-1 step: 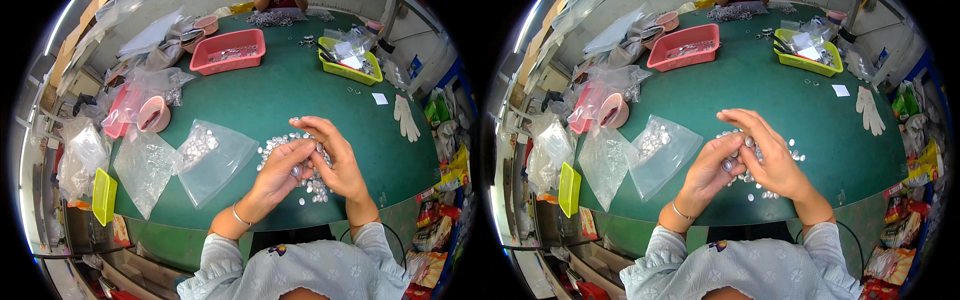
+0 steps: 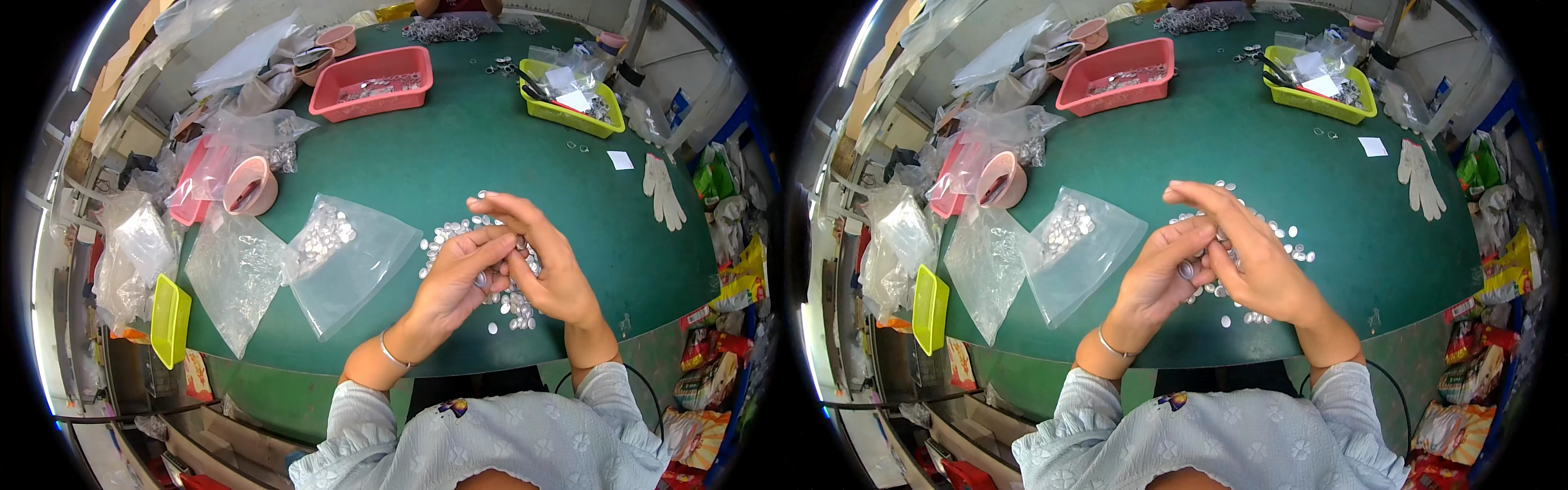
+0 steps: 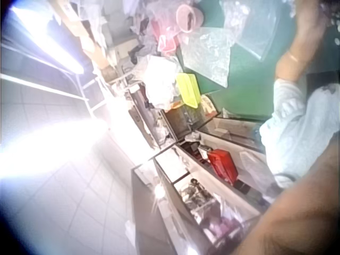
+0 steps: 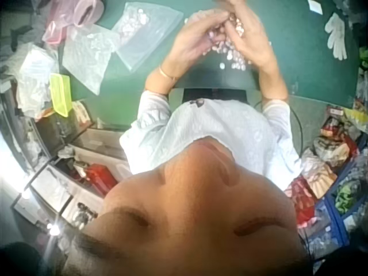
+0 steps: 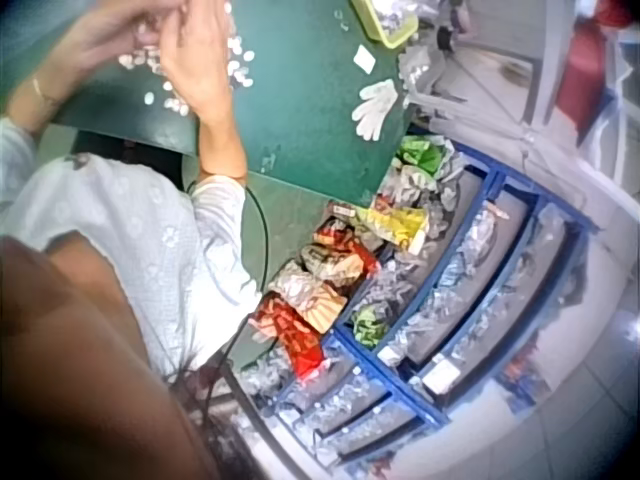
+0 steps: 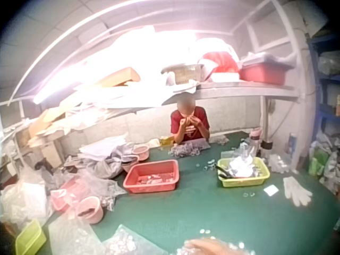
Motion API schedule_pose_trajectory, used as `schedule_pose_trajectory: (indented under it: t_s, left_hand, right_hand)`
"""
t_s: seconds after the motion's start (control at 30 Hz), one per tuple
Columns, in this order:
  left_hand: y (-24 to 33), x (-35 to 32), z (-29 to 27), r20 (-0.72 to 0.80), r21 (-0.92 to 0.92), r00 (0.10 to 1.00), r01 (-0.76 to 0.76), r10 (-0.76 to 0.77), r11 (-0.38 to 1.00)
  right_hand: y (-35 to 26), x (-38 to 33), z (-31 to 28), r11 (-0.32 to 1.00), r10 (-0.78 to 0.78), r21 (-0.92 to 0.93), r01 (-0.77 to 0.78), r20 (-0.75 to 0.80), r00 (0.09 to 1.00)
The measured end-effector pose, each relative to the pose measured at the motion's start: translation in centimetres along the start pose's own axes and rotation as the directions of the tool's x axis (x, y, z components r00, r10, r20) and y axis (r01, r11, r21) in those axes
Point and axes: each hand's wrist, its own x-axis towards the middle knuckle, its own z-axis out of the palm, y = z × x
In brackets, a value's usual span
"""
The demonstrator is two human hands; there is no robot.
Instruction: The person repeatedly picks up small silver metal discs from a pile on a green table, inspects them by turning them over in their hands, and places them into a clear plastic bag. The person also occasionally gathers the pile of discs on the table with both hands.
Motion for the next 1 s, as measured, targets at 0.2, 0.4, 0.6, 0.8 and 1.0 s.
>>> schedule_pose_trajectory:
  t_s: [0.2, 0.4, 0.6, 0.8, 1.0]
  left_hand:
    - [-0.1, 0.2, 0.0, -0.055, -0.064, 0.998, -0.020, 0.017, 0.998]
    - [1.0, -0.2, -0.5, -0.235, -0.166, 0.902, -0.405, 0.363, 0.899]
    - [2.3, -0.4, 0.1, -0.332, -0.357, 0.864, -0.486, 0.378, 0.798]
    - [1.5, -0.7, -3.1, -0.017, -0.576, 0.858, -0.428, 0.514, 0.696]
    - [2.1, -1.1, -1.1, -0.280, -0.340, 0.843, -0.534, 0.459, 0.774]
  right_hand:
    - [-0.2, 0.2, -0.1, 0.977, 0.016, 0.214, -0.024, 0.038, 0.999]
    - [4.7, 1.6, -0.3, 0.982, 0.158, -0.098, -0.160, -0.026, 0.987]
    - [11.0, -0.8, 3.1, 0.676, 0.511, -0.734, -0.058, 0.411, 0.755]
    - [10.6, -1.2, 6.2, 0.566, 0.636, -0.824, -0.007, 0.431, 0.640]
    - [11.1, -2.0, 6.1, 0.568, 0.552, -0.822, -0.037, 0.348, 0.758]
